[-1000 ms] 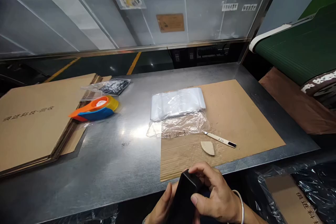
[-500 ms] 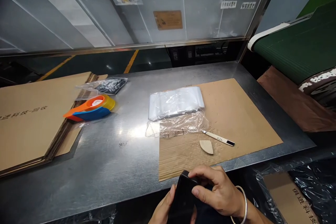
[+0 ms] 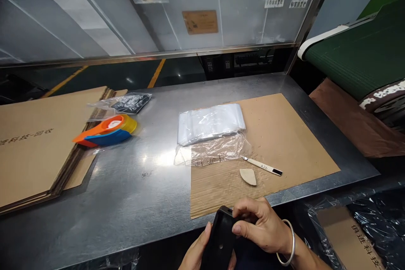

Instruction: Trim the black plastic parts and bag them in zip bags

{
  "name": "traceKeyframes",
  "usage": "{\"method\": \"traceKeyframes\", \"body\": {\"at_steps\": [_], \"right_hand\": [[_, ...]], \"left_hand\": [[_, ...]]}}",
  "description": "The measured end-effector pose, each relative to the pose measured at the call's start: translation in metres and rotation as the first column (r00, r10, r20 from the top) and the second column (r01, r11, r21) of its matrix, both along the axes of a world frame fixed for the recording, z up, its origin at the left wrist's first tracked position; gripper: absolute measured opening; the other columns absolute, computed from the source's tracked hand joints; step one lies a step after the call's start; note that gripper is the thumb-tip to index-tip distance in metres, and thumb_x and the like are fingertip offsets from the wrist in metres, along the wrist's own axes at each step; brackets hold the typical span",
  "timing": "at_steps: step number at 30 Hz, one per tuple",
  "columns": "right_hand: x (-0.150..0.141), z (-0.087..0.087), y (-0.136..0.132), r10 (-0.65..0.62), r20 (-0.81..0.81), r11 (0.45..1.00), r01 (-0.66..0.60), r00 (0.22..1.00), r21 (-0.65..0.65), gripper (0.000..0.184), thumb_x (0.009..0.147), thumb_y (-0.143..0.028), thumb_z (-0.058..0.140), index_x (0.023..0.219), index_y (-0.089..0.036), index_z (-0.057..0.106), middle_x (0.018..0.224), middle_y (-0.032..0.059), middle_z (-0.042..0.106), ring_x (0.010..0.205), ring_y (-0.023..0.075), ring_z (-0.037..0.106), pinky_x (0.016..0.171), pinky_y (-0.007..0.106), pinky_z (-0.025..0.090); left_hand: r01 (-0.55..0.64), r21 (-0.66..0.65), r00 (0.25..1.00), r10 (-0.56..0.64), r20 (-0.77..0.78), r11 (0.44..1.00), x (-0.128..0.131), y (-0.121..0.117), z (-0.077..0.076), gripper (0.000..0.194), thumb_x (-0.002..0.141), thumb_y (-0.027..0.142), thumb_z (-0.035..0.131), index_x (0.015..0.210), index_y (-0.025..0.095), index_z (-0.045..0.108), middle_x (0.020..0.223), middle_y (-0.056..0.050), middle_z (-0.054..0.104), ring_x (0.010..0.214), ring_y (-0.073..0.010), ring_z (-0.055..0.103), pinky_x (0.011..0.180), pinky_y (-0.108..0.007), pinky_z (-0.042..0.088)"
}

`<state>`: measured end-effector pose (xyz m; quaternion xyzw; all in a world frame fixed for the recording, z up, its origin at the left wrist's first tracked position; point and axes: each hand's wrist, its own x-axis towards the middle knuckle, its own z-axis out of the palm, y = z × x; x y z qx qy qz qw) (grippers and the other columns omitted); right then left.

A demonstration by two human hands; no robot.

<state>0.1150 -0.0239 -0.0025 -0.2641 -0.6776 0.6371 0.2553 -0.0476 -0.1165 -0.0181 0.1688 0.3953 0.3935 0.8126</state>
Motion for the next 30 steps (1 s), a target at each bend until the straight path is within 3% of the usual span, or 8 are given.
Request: {"method": "traceKeyframes", "body": {"at_steps": [5, 11, 15, 18, 21, 23, 26, 30], "right_hand": [[0.000, 0.000, 0.003, 0.009, 0.022, 0.998, -0.010, 1.000, 0.054, 0.015, 0.079, -0.029, 0.061, 0.090, -0.019, 0.060, 0.062, -0.0027, 0.052, 0.051, 0.0078, 0.045, 0.047, 0.019, 0.035], [-0.001, -0.009, 0.003, 0.008, -0.057, 0.979, -0.020, 0.998, -0.200, 0.011, 0.079, -0.026, 0.062, 0.083, -0.017, 0.056, 0.064, -0.0016, 0.057, 0.053, 0.0099, 0.057, 0.049, 0.019, 0.043], [-0.002, -0.010, 0.003, 0.024, -0.022, 0.984, -0.027, 0.999, -0.175, 0.018, 0.081, -0.026, 0.061, 0.095, -0.017, 0.058, 0.070, 0.0001, 0.059, 0.055, 0.0100, 0.059, 0.052, 0.019, 0.046], [-0.004, -0.012, 0.002, 0.013, -0.007, 0.989, -0.014, 1.000, -0.146, 0.018, 0.081, -0.033, 0.061, 0.081, -0.016, 0.054, 0.061, -0.0022, 0.057, 0.051, 0.0098, 0.058, 0.048, 0.018, 0.044], [-0.003, -0.018, 0.009, -0.067, 0.153, 0.996, 0.058, 0.986, 0.060, 0.028, 0.086, -0.044, 0.051, 0.075, -0.017, 0.048, 0.059, -0.0017, 0.058, 0.051, 0.0105, 0.059, 0.047, 0.018, 0.046], [0.001, -0.026, 0.022, -0.241, 0.304, 0.945, 0.152, 0.922, 0.288, 0.031, 0.091, -0.044, 0.038, 0.081, -0.018, 0.048, 0.066, 0.0007, 0.061, 0.055, 0.0115, 0.061, 0.051, 0.020, 0.048], [0.013, -0.043, 0.052, -0.498, 0.386, 0.812, 0.262, 0.776, 0.521, 0.028, 0.094, -0.038, 0.031, 0.095, -0.017, 0.050, 0.085, 0.0073, 0.061, 0.076, 0.0179, 0.061, 0.064, 0.028, 0.049], [0.027, -0.069, 0.088, -0.574, 0.442, 0.728, 0.183, 0.690, 0.661, 0.023, 0.082, -0.036, 0.047, 0.093, -0.018, 0.057, 0.090, 0.0108, 0.055, 0.090, 0.0277, 0.052, 0.077, 0.040, 0.043]], "left_hand": [[0.017, -0.033, 0.999, -0.018, -0.038, 0.999, 0.000, 0.003, -0.001, 0.078, 0.076, 0.071, 0.026, 0.100, 0.004, 0.058, 0.052, -0.007, 0.056, 0.045, -0.0124, 0.045, 0.048, -0.024, 0.032], [0.029, -0.058, 1.000, -0.029, -0.009, 0.998, -0.001, 0.006, -0.001, 0.076, 0.075, 0.072, 0.028, 0.090, 0.005, 0.060, 0.053, -0.007, 0.057, 0.044, -0.0114, 0.045, 0.049, -0.024, 0.033], [-0.002, -0.042, 1.000, 0.003, 0.008, 0.999, -0.002, 0.006, -0.002, 0.075, 0.078, 0.069, 0.028, 0.101, 0.004, 0.058, 0.052, -0.008, 0.058, 0.043, -0.0110, 0.046, 0.047, -0.022, 0.032], [-0.009, -0.063, 0.998, 0.012, 0.054, 0.998, -0.002, 0.005, -0.008, 0.071, 0.080, 0.065, 0.027, 0.097, 0.004, 0.060, 0.053, -0.008, 0.058, 0.042, -0.0101, 0.047, 0.046, -0.021, 0.033], [0.013, -0.094, 0.988, 0.001, 0.156, 0.995, -0.001, 0.006, -0.017, 0.071, 0.081, 0.065, 0.025, 0.077, 0.006, 0.064, 0.052, -0.007, 0.057, 0.043, -0.0103, 0.050, 0.045, -0.020, 0.034], [-0.018, -0.090, 0.971, 0.039, 0.237, 0.996, -0.002, 0.007, -0.020, 0.071, 0.079, 0.066, 0.028, 0.064, 0.007, 0.064, 0.054, -0.008, 0.056, 0.046, -0.0108, 0.053, 0.046, -0.020, 0.036], [-0.205, -0.102, 0.917, 0.228, 0.326, 0.973, -0.004, 0.010, -0.017, 0.055, 0.080, 0.060, 0.038, 0.086, 0.012, 0.066, 0.064, -0.006, 0.059, 0.054, -0.0128, 0.055, 0.052, -0.022, 0.041], [-0.369, -0.180, 0.842, 0.410, 0.350, 0.912, -0.006, 0.013, -0.005, 0.043, 0.086, 0.048, 0.037, 0.112, 0.020, 0.056, 0.076, -0.006, 0.061, 0.057, -0.0145, 0.056, 0.051, -0.025, 0.043]]}}
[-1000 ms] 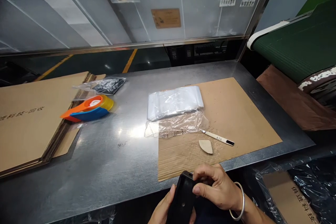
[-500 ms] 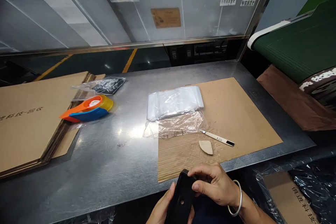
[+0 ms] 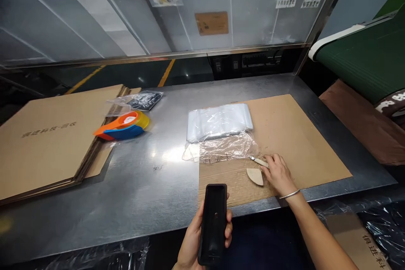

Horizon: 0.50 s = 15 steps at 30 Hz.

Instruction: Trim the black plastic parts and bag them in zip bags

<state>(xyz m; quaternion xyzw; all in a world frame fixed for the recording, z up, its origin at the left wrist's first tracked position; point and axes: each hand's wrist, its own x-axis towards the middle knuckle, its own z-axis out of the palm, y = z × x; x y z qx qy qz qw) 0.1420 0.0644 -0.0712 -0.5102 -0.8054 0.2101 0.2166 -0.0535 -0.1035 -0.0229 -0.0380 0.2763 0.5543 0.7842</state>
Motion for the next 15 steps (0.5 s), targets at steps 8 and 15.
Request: {"method": "traceKeyframes", "body": {"at_steps": [8, 15], "right_hand": [[0.012, -0.009, 0.003, 0.001, 0.069, 1.000, -0.001, 0.998, 0.012, 0.020, 0.085, -0.032, 0.036, 0.077, -0.019, 0.049, 0.075, 0.0081, 0.053, 0.074, 0.0240, 0.053, 0.067, 0.035, 0.042], [-0.006, 0.050, -0.066, 0.139, -0.219, 0.922, -0.207, 0.966, -0.328, 0.030, 0.094, -0.037, 0.028, 0.074, -0.022, 0.044, 0.059, -0.0027, 0.051, 0.053, 0.0118, 0.051, 0.054, 0.021, 0.040]], "left_hand": [[-0.168, -0.128, 0.984, 0.173, 0.031, 0.977, -0.003, 0.004, 0.013, 0.043, 0.087, 0.044, 0.038, 0.082, 0.009, 0.062, 0.075, -0.008, 0.058, 0.060, -0.0147, 0.054, 0.056, -0.026, 0.044], [-0.297, -0.174, 0.953, 0.302, 0.001, 0.939, -0.010, 0.012, 0.018, 0.043, 0.087, 0.044, 0.037, 0.081, 0.010, 0.061, 0.078, -0.008, 0.058, 0.063, -0.0146, 0.054, 0.060, -0.025, 0.046]]}}
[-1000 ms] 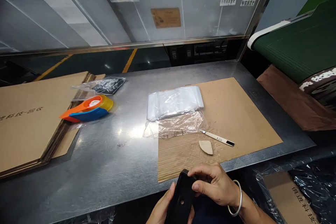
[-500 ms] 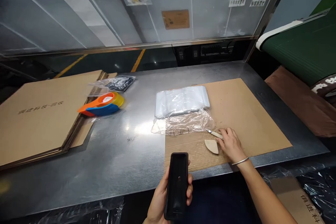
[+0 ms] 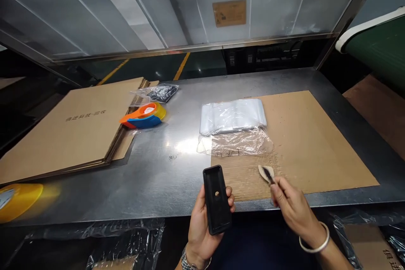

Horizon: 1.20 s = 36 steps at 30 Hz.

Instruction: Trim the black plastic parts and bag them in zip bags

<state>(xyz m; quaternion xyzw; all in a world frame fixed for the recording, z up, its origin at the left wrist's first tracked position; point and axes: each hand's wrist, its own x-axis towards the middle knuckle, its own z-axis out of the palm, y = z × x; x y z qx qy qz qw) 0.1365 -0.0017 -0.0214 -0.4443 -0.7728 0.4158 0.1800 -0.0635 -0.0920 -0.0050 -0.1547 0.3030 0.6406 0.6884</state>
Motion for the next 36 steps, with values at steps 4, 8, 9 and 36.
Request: {"method": "traceKeyframes", "body": {"at_steps": [4, 8, 9, 36], "right_hand": [[-0.022, 0.031, -0.034, 0.193, -0.132, 0.923, -0.225, 0.972, -0.311, 0.032, 0.095, -0.041, 0.030, 0.077, -0.020, 0.047, 0.051, -0.0040, 0.053, 0.046, 0.0102, 0.049, 0.051, 0.021, 0.038], [-0.039, 0.052, -0.044, 0.389, -0.087, 0.779, -0.378, 0.917, -0.501, 0.036, 0.094, -0.046, 0.027, 0.086, -0.020, 0.051, 0.043, -0.0077, 0.045, 0.040, 0.0090, 0.044, 0.058, 0.024, 0.040], [-0.042, 0.056, -0.044, 0.427, -0.060, 0.766, -0.396, 0.902, -0.507, 0.038, 0.094, -0.047, 0.026, 0.085, -0.020, 0.051, 0.043, -0.0070, 0.046, 0.044, 0.0100, 0.046, 0.063, 0.025, 0.041], [-0.055, 0.056, -0.052, 0.468, 0.140, 0.857, -0.410, 0.872, -0.311, 0.031, 0.093, -0.039, 0.028, 0.079, -0.024, 0.052, 0.063, -0.0004, 0.056, 0.060, 0.0156, 0.051, 0.052, 0.026, 0.035]], "left_hand": [[-0.078, 0.026, 0.996, 0.079, -0.050, 0.997, 0.000, 0.004, 0.000, 0.045, 0.087, 0.045, 0.038, 0.081, 0.008, 0.063, 0.078, -0.007, 0.059, 0.065, -0.0139, 0.055, 0.063, -0.023, 0.048], [-0.184, 0.042, 0.973, 0.188, -0.134, 0.982, 0.000, 0.007, -0.001, 0.049, 0.084, 0.051, 0.039, 0.080, 0.008, 0.064, 0.075, -0.008, 0.060, 0.066, -0.0140, 0.056, 0.063, -0.023, 0.048], [-0.201, 0.044, 0.967, 0.205, -0.150, 0.979, 0.000, 0.008, 0.000, 0.051, 0.084, 0.052, 0.038, 0.080, 0.009, 0.064, 0.074, -0.008, 0.060, 0.064, -0.0136, 0.056, 0.061, -0.022, 0.047], [-0.356, 0.073, 0.827, 0.350, -0.441, 0.932, 0.004, 0.006, 0.002, 0.057, 0.067, 0.068, 0.049, 0.080, 0.014, 0.063, 0.067, -0.005, 0.058, 0.060, -0.0127, 0.053, 0.052, -0.020, 0.044]]}}
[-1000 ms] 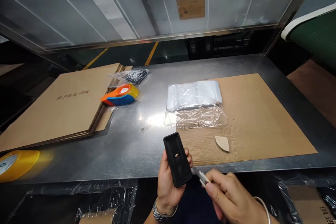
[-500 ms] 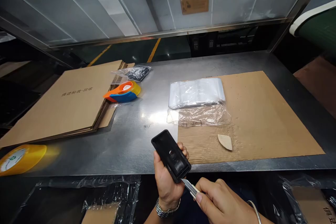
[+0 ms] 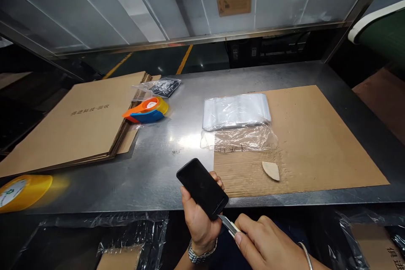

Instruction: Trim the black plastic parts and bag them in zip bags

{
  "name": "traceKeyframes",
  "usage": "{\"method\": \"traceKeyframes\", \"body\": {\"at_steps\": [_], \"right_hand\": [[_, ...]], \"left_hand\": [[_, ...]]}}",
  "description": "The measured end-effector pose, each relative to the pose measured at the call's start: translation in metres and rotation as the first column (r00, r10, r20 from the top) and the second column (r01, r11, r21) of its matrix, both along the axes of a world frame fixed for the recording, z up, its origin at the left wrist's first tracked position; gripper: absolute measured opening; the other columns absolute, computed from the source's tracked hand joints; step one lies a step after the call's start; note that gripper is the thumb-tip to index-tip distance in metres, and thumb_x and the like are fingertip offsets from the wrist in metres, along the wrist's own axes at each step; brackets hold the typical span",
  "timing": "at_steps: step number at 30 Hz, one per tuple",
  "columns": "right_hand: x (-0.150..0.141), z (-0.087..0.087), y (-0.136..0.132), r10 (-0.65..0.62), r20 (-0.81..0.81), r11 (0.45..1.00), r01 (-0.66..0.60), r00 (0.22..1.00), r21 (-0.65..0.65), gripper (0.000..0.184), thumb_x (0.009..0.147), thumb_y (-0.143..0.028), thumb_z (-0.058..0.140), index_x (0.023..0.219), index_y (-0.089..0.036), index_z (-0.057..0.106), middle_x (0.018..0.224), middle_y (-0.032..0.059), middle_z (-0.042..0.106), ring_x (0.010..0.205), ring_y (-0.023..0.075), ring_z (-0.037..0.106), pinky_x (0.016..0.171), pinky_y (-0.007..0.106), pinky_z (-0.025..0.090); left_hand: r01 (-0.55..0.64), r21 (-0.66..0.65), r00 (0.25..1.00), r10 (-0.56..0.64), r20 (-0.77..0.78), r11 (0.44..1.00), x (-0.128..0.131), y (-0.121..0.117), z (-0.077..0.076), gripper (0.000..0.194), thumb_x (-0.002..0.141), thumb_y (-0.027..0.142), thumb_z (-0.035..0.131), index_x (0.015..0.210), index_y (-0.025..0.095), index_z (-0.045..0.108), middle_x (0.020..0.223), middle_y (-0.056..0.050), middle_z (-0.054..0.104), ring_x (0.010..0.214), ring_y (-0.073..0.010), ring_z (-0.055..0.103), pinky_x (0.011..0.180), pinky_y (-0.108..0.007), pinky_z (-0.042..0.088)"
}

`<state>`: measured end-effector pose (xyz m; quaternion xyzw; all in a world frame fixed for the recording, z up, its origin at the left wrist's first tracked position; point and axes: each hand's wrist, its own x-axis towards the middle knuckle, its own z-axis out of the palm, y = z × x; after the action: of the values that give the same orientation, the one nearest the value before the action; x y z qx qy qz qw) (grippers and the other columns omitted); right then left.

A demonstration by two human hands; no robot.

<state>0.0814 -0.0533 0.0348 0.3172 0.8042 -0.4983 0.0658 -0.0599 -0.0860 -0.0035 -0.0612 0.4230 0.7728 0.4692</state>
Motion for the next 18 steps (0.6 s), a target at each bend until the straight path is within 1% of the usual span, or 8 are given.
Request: {"method": "traceKeyframes", "body": {"at_steps": [2, 6, 9, 15, 17, 18], "right_hand": [[-0.0005, -0.0010, -0.0007, 0.002, -0.002, 1.000, -0.002, 1.000, 0.009, 0.030, 0.093, -0.038, 0.029, 0.080, -0.024, 0.052, 0.063, -0.0006, 0.057, 0.060, 0.0152, 0.051, 0.052, 0.025, 0.035], [-0.0028, -0.0043, -0.0015, 0.019, 0.006, 1.000, -0.019, 1.000, -0.008, 0.028, 0.093, -0.038, 0.031, 0.079, -0.024, 0.051, 0.068, -0.0010, 0.058, 0.063, 0.0150, 0.051, 0.057, 0.025, 0.038], [-0.0046, -0.0049, -0.0011, 0.013, -0.008, 0.999, -0.013, 1.000, -0.029, 0.028, 0.093, -0.038, 0.032, 0.077, -0.024, 0.050, 0.067, -0.0015, 0.057, 0.064, 0.0148, 0.051, 0.059, 0.025, 0.038], [-0.0037, -0.0062, -0.0021, 0.003, -0.007, 0.997, -0.004, 1.000, -0.079, 0.028, 0.092, -0.039, 0.033, 0.075, -0.022, 0.047, 0.066, -0.0022, 0.056, 0.066, 0.0144, 0.050, 0.062, 0.025, 0.039], [-0.0045, -0.0074, -0.0024, -0.001, -0.009, 0.996, 0.000, 1.000, -0.093, 0.028, 0.092, -0.039, 0.033, 0.074, -0.022, 0.046, 0.062, -0.0029, 0.055, 0.065, 0.0139, 0.050, 0.063, 0.025, 0.039], [-0.0053, -0.0077, -0.0022, -0.003, -0.013, 0.993, 0.002, 1.000, -0.116, 0.029, 0.093, -0.039, 0.033, 0.074, -0.022, 0.046, 0.057, -0.0039, 0.053, 0.061, 0.0130, 0.050, 0.061, 0.024, 0.038]], "left_hand": [[-0.009, -0.011, 1.000, 0.009, -0.016, 1.000, 0.0002, -0.0005, -0.0007, 0.057, 0.067, 0.069, 0.049, 0.079, 0.015, 0.063, 0.067, -0.005, 0.059, 0.060, -0.0130, 0.053, 0.053, -0.020, 0.044], [-0.042, -0.033, 0.999, 0.041, -0.021, 0.999, 0.0007, -0.0007, -0.0005, 0.057, 0.063, 0.069, 0.053, 0.080, 0.015, 0.063, 0.067, -0.004, 0.058, 0.061, -0.0136, 0.053, 0.054, -0.020, 0.045], [-0.082, -0.033, 0.996, 0.081, -0.045, 0.996, 0.0012, 0.0005, 0.0006, 0.057, 0.062, 0.070, 0.053, 0.078, 0.016, 0.063, 0.068, -0.004, 0.059, 0.063, -0.0142, 0.053, 0.053, -0.021, 0.045], [-0.138, -0.039, 0.989, 0.135, -0.060, 0.990, 0.0022, 0.0017, 0.0010, 0.059, 0.060, 0.070, 0.054, 0.081, 0.016, 0.064, 0.070, -0.004, 0.059, 0.063, -0.0149, 0.054, 0.052, -0.021, 0.044], [-0.158, -0.027, 0.986, 0.157, -0.050, 0.987, 0.0027, 0.0014, 0.0006, 0.058, 0.059, 0.070, 0.055, 0.082, 0.017, 0.065, 0.071, -0.004, 0.059, 0.064, -0.0150, 0.054, 0.053, -0.022, 0.045], [-0.165, -0.017, 0.986, 0.164, -0.043, 0.986, 0.0029, 0.0013, 0.0004, 0.058, 0.059, 0.070, 0.056, 0.082, 0.017, 0.065, 0.071, -0.004, 0.059, 0.064, -0.0149, 0.054, 0.054, -0.022, 0.045]]}}
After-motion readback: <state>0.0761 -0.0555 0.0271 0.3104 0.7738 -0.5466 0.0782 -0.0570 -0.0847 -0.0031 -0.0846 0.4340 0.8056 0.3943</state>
